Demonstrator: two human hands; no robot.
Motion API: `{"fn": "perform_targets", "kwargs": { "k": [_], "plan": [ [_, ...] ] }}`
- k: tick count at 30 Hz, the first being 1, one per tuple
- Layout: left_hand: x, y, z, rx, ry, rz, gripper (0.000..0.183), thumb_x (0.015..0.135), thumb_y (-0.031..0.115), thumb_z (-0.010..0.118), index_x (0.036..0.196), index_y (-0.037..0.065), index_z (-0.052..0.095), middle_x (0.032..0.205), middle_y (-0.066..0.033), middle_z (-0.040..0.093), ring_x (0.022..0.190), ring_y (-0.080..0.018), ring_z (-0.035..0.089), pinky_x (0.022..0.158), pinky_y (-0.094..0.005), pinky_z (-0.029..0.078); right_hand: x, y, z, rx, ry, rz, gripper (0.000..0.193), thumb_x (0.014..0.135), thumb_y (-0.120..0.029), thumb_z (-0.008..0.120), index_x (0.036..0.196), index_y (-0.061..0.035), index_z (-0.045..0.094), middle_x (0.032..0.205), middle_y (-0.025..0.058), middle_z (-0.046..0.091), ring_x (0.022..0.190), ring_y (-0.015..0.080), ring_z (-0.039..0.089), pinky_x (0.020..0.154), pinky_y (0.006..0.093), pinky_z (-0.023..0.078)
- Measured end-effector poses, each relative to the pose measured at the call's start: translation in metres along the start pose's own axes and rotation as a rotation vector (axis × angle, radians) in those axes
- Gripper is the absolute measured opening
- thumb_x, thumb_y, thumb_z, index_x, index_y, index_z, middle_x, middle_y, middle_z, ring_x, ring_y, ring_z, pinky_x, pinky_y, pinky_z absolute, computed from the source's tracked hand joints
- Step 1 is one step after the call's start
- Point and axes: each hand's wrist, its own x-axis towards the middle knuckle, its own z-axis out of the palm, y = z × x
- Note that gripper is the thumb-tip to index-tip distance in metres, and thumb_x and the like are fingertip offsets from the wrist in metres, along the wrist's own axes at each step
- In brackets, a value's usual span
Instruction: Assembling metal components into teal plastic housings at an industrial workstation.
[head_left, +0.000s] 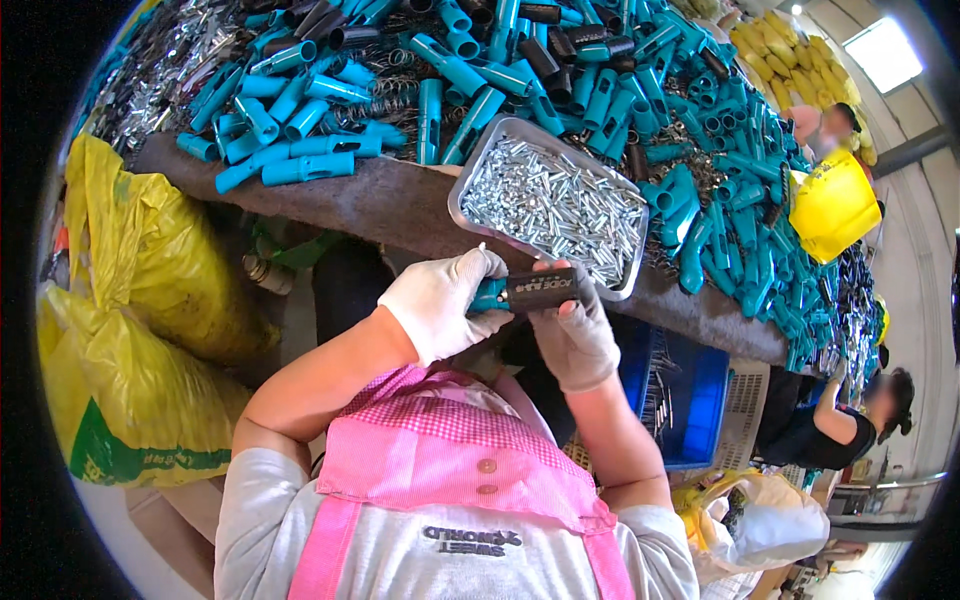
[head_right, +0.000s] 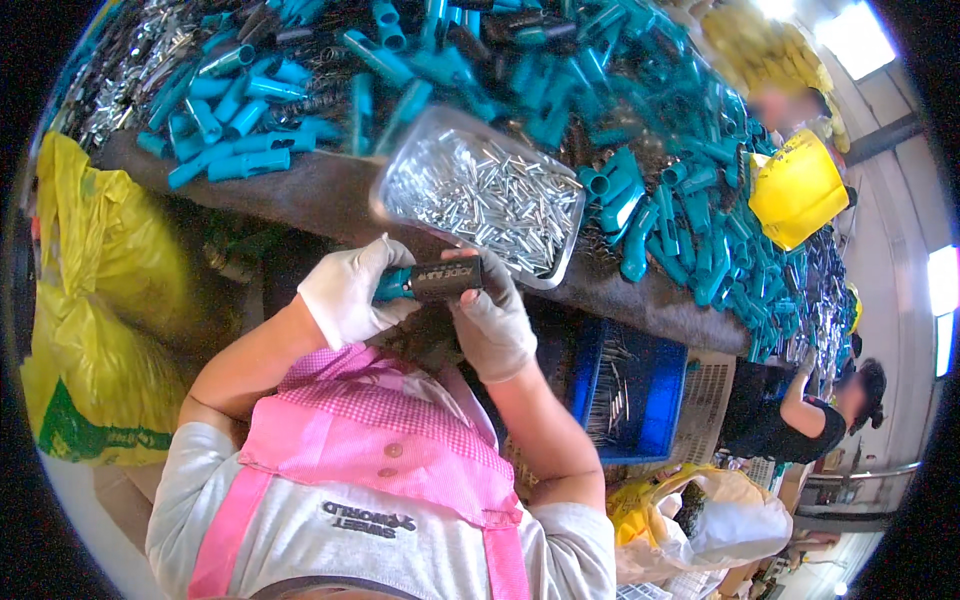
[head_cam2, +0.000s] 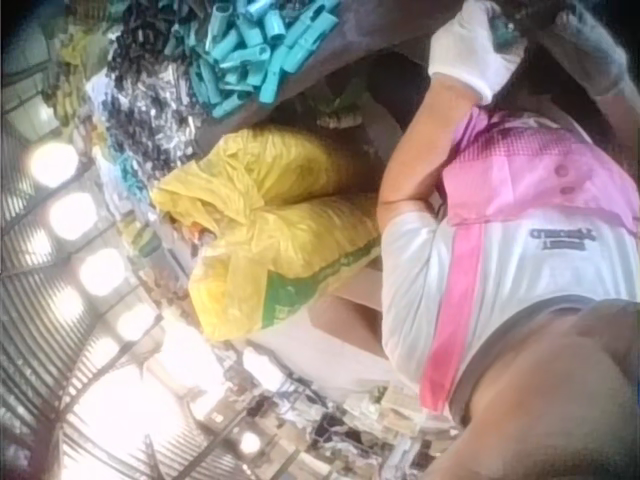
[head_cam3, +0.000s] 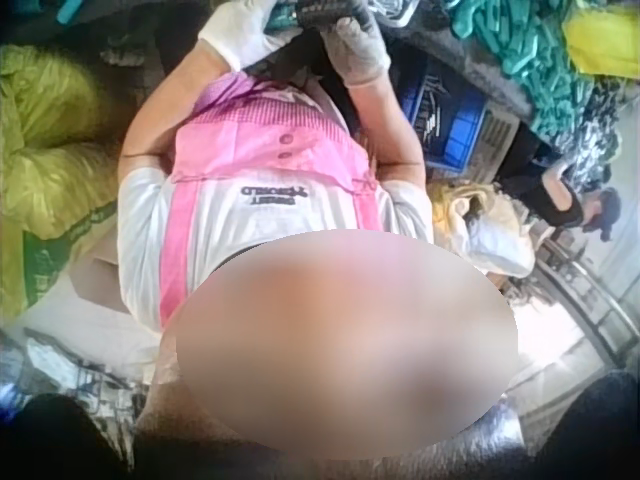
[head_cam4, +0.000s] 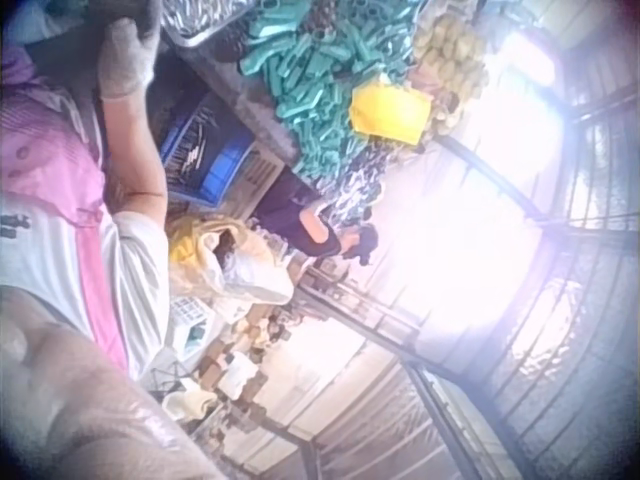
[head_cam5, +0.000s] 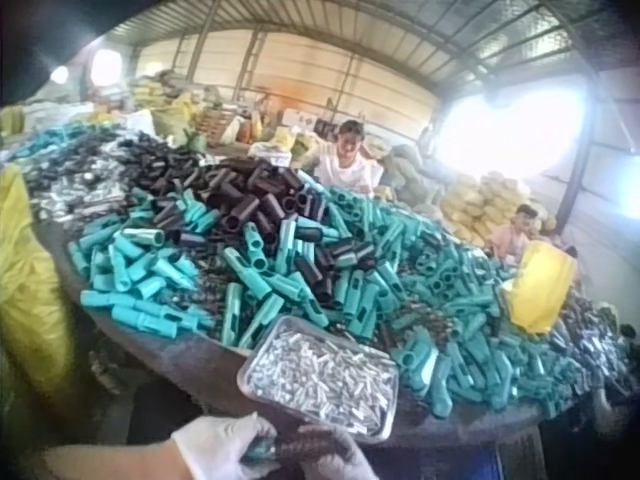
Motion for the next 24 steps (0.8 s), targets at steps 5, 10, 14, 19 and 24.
{"fn": "perform_targets", "kwargs": {
  "k": [5,10,14,19,24],
  "plan": [
    [0.003,0.006,-0.005,-0.055,-0.080,-0.172,0.037,0.074,0.023,0.069,0.102,0.007,0.051,0.085,-0.0162,0.062,0.081,-0.0333,0.062,0.072,-0.0367,0.049,0.004,-0.018,0.012,0.022,0.029,-0.282,0.057,0.087,-0.035,0.059,0.133,-0.0104,0.037,0.115,0.0114,0.054,0.110,0.0265,0.051,0.096,0.0449,0.040],
    [0.004,-0.001,-0.004,-0.084,-0.087,-0.160,0.038,0.074,0.023,0.070,0.102,0.006,0.052,0.087,-0.0163,0.062,0.080,-0.0331,0.062,0.071,-0.0361,0.049,0.009,-0.034,0.004,-0.550,0.079,-0.277,0.066,0.087,-0.038,0.058,0.138,-0.0079,0.029,0.111,0.0131,0.055,0.094,0.0211,0.055,0.085,0.0377,0.046],
    [0.008,0.004,0.012,-0.143,-0.025,-0.205,0.039,0.074,0.024,0.071,0.102,0.005,0.052,0.085,-0.0166,0.061,0.079,-0.0327,0.062,0.070,-0.0364,0.049,0.009,0.005,0.019,-0.115,0.127,-0.189,0.052,0.090,-0.021,0.056,0.133,-0.0052,0.033,0.116,0.0143,0.053,0.105,0.0256,0.052,0.098,0.0412,0.037],
    [0.003,-0.003,0.000,-0.153,0.001,-0.188,0.041,0.072,0.025,0.072,0.102,0.004,0.052,0.086,-0.0181,0.062,0.080,-0.0338,0.062,0.070,-0.0380,0.049,0.017,-0.054,0.010,-0.107,0.258,-0.426,0.065,0.083,-0.039,0.063,0.136,-0.0152,0.033,0.100,0.0054,0.056,0.077,0.0126,0.054,0.061,0.0251,0.046],
    [0.004,-0.011,-0.017,-0.060,0.005,-0.189,0.039,0.072,0.023,0.071,0.102,0.006,0.053,0.085,-0.0151,0.062,0.079,-0.0321,0.062,0.070,-0.0370,0.049,0.016,-0.090,-0.003,-1.142,-0.027,-0.064,0.045,0.079,-0.007,0.063,0.121,-0.0080,0.048,0.095,0.0087,0.058,0.092,0.0171,0.055,0.084,0.0305,0.044]
  ]
}}
